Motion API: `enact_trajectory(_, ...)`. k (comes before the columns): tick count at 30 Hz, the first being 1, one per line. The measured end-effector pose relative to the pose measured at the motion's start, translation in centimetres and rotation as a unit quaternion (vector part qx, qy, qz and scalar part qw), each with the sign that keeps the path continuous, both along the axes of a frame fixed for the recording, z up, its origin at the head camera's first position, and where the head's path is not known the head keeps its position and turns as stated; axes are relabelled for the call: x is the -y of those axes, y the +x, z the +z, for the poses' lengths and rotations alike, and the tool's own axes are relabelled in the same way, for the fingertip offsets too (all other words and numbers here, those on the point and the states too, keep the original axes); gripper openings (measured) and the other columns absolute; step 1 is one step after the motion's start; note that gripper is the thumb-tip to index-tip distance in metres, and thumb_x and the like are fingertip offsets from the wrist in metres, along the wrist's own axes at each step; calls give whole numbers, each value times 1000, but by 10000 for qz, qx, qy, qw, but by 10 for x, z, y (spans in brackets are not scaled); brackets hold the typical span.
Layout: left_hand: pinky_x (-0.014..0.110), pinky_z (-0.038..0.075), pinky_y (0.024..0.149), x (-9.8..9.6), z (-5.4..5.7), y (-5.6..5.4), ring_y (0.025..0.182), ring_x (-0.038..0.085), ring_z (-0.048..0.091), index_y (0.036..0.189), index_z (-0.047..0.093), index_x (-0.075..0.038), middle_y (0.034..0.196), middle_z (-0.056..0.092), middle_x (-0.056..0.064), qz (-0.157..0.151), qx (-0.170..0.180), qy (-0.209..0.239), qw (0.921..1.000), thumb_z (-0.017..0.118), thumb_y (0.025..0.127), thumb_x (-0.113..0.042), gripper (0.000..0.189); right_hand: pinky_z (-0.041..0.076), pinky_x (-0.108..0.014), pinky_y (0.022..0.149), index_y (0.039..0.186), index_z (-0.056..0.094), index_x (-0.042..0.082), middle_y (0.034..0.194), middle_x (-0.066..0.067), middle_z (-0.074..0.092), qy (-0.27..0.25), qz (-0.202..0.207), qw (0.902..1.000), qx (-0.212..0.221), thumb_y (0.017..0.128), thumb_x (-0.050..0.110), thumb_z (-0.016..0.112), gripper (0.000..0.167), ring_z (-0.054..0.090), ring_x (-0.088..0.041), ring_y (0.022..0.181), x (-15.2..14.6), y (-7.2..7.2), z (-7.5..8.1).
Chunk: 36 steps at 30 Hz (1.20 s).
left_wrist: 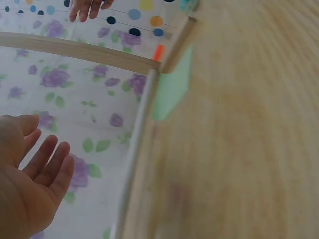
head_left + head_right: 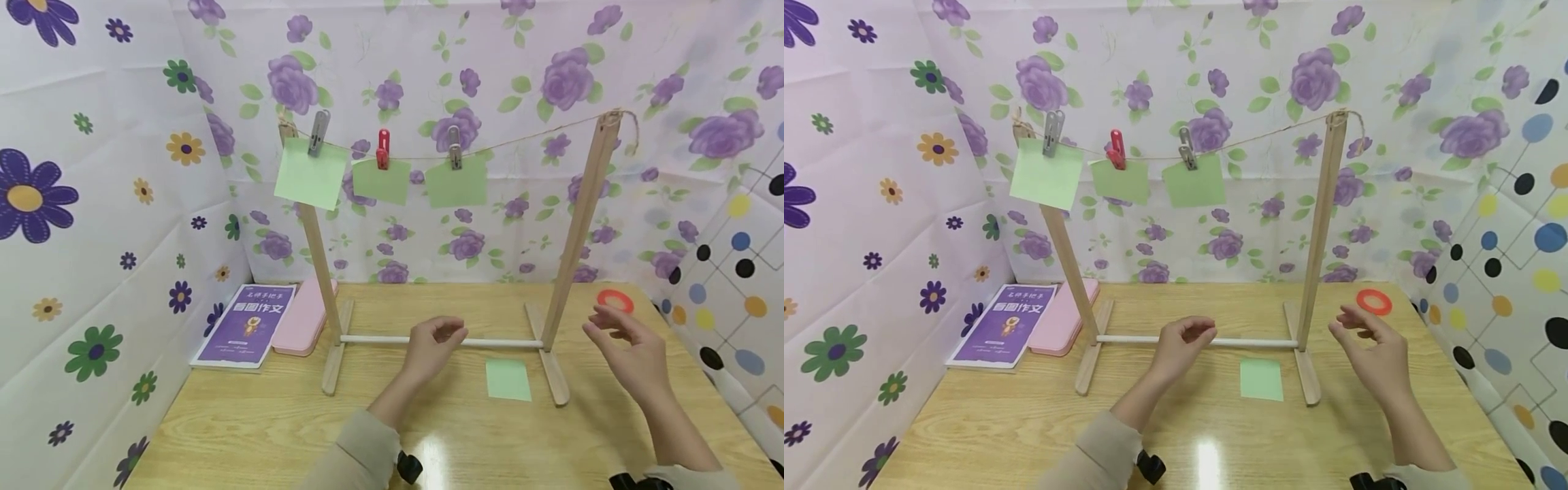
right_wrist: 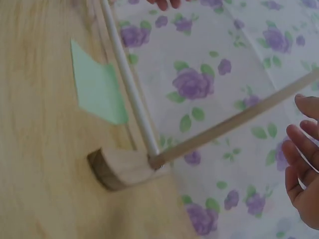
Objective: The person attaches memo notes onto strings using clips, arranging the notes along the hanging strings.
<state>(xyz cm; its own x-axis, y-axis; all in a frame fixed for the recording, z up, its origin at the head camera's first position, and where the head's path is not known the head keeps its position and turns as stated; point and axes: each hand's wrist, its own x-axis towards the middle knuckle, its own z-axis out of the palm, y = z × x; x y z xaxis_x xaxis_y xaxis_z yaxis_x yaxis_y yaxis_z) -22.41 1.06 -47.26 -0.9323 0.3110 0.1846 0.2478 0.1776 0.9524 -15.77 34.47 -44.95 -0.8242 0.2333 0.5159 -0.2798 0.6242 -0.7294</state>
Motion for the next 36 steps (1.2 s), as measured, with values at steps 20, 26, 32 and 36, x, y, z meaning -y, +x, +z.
enact_trajectory(20, 26, 56, 94, -28, -57, 4, 113, 21, 63, 126, 69, -11, 127, 64, 7, -368, 563, -864, 9940, 73, 96, -30, 37, 50, -65, 72, 124, 59, -11, 116, -35, 64, 1966, -640, 9540, 2170, 89, 42, 78, 67, 59, -56, 99, -84, 21, -66)
enact_trajectory(26, 29, 54, 96, -41, -63, -1, 110, 15, 60, 126, 69, -14, 119, 64, -1, -472, 209, -1415, 9886, 78, 91, -32, 41, 55, -61, 76, 123, 60, -13, 110, -31, 68, 2049, -189, 9452, 2536, 87, 37, 81, 65, 64, -48, 95, -91, 24, -77)
enact_trajectory(32, 28, 51, 92, -53, -65, 1, 106, 12, 53, 131, 65, -20, 116, 58, -6, -430, -487, -2916, 9543, 82, 82, -52, 61, 63, -45, 70, 122, 64, -11, 110, -29, 68, 1998, 257, 9537, 2235, 84, 17, 85, 51, 70, -39, 88, -87, 25, -82)
enact_trajectory(36, 25, 47, 90, -59, -67, 3, 105, 11, 49, 131, 65, -24, 116, 56, -8, -310, -753, -3609, 9291, 84, 76, -58, 67, 59, -33, 65, 119, 65, -11, 107, -26, 70, 2078, 110, 9535, 2180, 83, 26, 87, 55, 70, -36, 87, -86, 27, -82)
